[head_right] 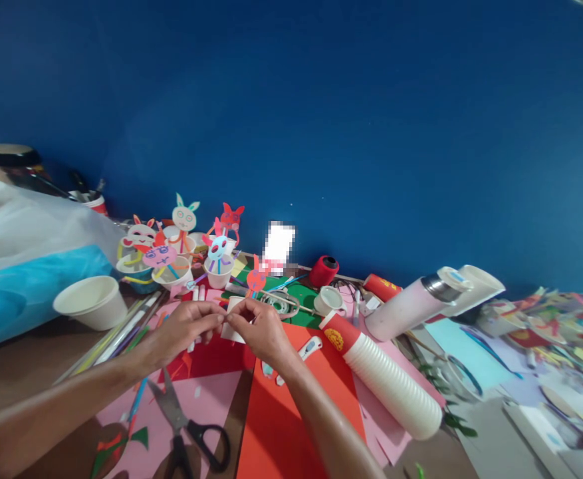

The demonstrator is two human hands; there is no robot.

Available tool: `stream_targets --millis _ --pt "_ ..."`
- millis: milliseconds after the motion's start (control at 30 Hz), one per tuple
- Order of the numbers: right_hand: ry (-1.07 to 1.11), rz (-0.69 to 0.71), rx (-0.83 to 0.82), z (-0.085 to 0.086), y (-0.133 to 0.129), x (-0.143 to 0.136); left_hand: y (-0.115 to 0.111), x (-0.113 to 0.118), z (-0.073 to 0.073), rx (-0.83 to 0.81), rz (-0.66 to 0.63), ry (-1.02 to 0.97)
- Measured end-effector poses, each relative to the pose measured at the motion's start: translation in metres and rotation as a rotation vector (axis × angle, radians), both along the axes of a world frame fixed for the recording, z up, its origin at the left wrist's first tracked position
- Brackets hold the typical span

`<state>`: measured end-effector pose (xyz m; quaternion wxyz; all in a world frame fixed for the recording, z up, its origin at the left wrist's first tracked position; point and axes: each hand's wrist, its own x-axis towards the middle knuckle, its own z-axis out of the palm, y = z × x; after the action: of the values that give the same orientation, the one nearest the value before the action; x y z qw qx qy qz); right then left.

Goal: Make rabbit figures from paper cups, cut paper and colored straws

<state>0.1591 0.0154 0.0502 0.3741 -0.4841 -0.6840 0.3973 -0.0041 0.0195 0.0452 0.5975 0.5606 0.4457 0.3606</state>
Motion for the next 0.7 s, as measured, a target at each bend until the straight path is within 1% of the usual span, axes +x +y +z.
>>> stream_targets --millis 133,233,467,567,700 --pt "0.011 -0.022 0.011 0.000 0.004 0.005 0.001 -0.001 0.003 -0.014 -0.017 0.000" --pt "0.023 -0.055 0.013 -0.002 0.012 0.014 0.003 -0.002 0.003 -0.026 -0.010 0.015" --pt "0.029 -0.141 0.002 -0.002 0.030 0.040 0.010 -0.004 -0.007 -0.024 0.022 0.022" --pt "0.016 -0.141 -0.006 -0.001 0.031 0.042 0.013 -0.004 -0.010 -0.014 0.022 0.027" --pt "-0.020 -0.118 -0.012 -0.003 0.029 0.040 0.013 -0.004 -0.010 0.005 0.017 0.051"
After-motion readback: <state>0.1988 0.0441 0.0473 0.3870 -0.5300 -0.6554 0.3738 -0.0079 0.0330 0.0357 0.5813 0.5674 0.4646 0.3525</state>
